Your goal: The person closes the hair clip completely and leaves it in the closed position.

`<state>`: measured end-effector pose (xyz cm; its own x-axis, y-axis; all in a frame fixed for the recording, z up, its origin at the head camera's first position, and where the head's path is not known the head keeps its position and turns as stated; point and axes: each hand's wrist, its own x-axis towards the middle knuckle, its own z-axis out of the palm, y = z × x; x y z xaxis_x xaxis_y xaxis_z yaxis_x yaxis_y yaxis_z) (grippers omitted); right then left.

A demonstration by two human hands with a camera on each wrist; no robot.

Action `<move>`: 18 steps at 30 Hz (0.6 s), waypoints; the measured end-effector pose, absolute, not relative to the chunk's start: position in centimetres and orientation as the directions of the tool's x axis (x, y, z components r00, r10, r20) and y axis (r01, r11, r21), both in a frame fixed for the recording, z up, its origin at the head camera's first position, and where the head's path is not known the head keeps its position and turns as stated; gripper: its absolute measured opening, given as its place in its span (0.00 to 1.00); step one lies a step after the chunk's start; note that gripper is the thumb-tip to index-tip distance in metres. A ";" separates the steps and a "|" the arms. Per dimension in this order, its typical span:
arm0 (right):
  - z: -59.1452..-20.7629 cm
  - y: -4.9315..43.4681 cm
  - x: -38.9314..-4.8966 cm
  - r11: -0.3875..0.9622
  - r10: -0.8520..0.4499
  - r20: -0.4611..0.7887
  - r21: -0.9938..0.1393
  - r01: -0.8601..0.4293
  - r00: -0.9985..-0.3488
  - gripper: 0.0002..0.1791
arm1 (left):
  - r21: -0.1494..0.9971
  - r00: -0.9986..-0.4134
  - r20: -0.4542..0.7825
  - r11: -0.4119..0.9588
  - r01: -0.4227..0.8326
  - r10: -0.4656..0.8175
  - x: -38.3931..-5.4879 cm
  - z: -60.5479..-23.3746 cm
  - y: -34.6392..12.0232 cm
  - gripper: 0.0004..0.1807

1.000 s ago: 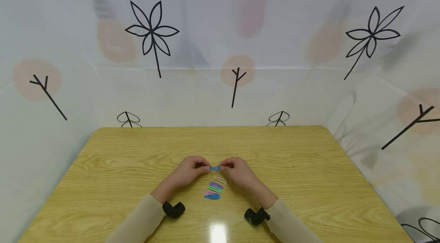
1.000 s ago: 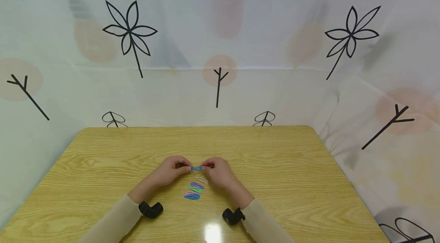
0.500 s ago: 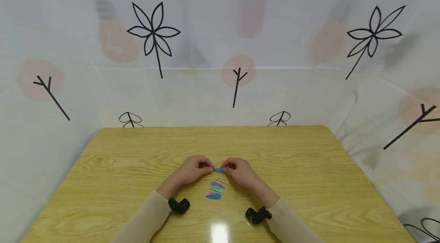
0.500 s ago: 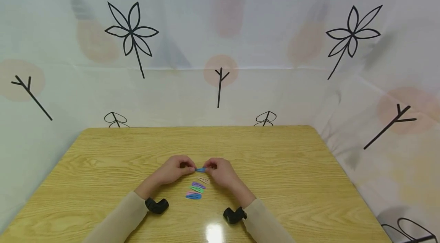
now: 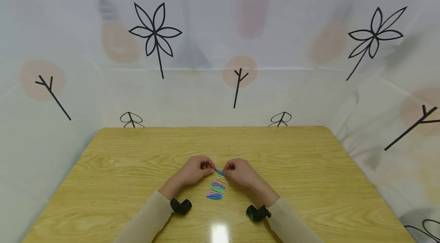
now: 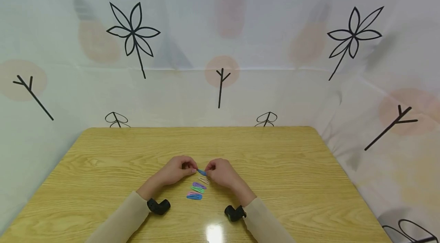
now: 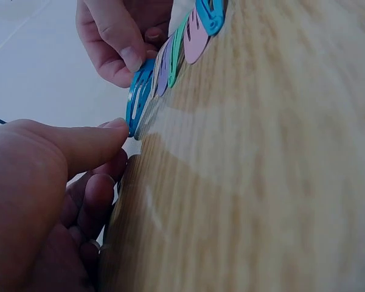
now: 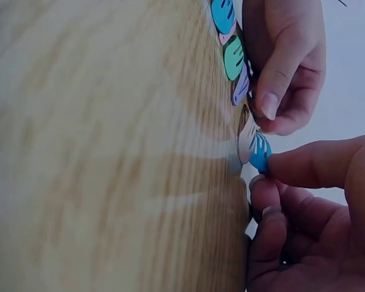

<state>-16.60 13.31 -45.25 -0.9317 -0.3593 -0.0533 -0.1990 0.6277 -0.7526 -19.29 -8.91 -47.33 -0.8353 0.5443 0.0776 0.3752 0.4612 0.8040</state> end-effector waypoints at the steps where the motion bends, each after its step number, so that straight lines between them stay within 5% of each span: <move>1: -45.3 13.3 -16.6 0.630 -0.362 -0.056 -0.750 -0.200 -0.931 0.04 | 0.806 -0.836 0.076 0.460 0.373 0.544 -19.3 -47.3 -8.9 0.02; 18: -45.5 14.3 -16.8 0.545 -0.329 -0.071 -0.829 -0.128 -0.942 0.07 | 0.818 -0.835 0.056 0.455 0.352 0.547 -19.1 -47.1 -9.9 0.06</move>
